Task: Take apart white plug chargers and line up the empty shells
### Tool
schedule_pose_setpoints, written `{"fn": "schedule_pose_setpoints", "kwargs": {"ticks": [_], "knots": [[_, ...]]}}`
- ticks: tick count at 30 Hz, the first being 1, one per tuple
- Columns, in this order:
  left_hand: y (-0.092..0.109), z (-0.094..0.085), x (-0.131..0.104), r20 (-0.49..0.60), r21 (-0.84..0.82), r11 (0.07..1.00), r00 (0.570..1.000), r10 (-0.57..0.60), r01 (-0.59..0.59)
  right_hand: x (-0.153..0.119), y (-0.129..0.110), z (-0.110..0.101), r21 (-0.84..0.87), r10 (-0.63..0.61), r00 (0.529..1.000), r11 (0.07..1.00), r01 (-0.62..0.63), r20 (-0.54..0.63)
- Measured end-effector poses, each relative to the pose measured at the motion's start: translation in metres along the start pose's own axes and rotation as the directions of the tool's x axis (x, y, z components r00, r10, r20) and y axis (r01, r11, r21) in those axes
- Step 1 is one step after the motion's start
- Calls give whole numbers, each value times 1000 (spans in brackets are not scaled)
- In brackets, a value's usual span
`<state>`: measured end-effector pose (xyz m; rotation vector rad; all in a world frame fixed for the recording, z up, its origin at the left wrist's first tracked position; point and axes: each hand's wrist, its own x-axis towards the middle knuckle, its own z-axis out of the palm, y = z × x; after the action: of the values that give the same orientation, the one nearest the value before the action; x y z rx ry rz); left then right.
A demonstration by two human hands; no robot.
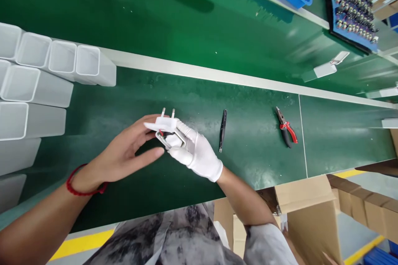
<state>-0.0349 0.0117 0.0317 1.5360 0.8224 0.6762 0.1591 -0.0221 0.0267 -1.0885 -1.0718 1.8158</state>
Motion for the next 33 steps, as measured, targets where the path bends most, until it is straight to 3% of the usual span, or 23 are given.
{"fn": "schedule_pose_setpoints", "kwargs": {"ticks": [3, 5, 9, 16, 22, 30, 33], "knots": [[2, -7, 2, 110, -143, 973, 980, -168, 183, -1, -1, -5, -11, -8, 999, 1000, 8, 39], [0, -9, 2, 119, -141, 966, 972, -202, 218, 0, -1, -6, -41, -14, 997, 999, 17, 78], [-3, -9, 1, 104, -170, 952, 965, -239, 254, 1, 0, -6, -128, -59, 993, 989, 73, 104], [-1, -8, 2, 122, -253, 920, 953, -278, 301, 1, 5, -7, -77, -57, 995, 995, 64, 80], [-6, -4, 0, 64, -342, 884, 947, -316, 318, 0, 6, -5, -213, -98, 994, 971, 105, 44], [2, -1, 0, 12, -318, 884, 933, -359, 343, -3, 5, -4, -393, -190, 982, 902, 178, 10], [-2, -1, 0, -12, -321, 893, 941, -338, 317, -2, 8, -3, -390, -208, 978, 902, 185, -16]]}}
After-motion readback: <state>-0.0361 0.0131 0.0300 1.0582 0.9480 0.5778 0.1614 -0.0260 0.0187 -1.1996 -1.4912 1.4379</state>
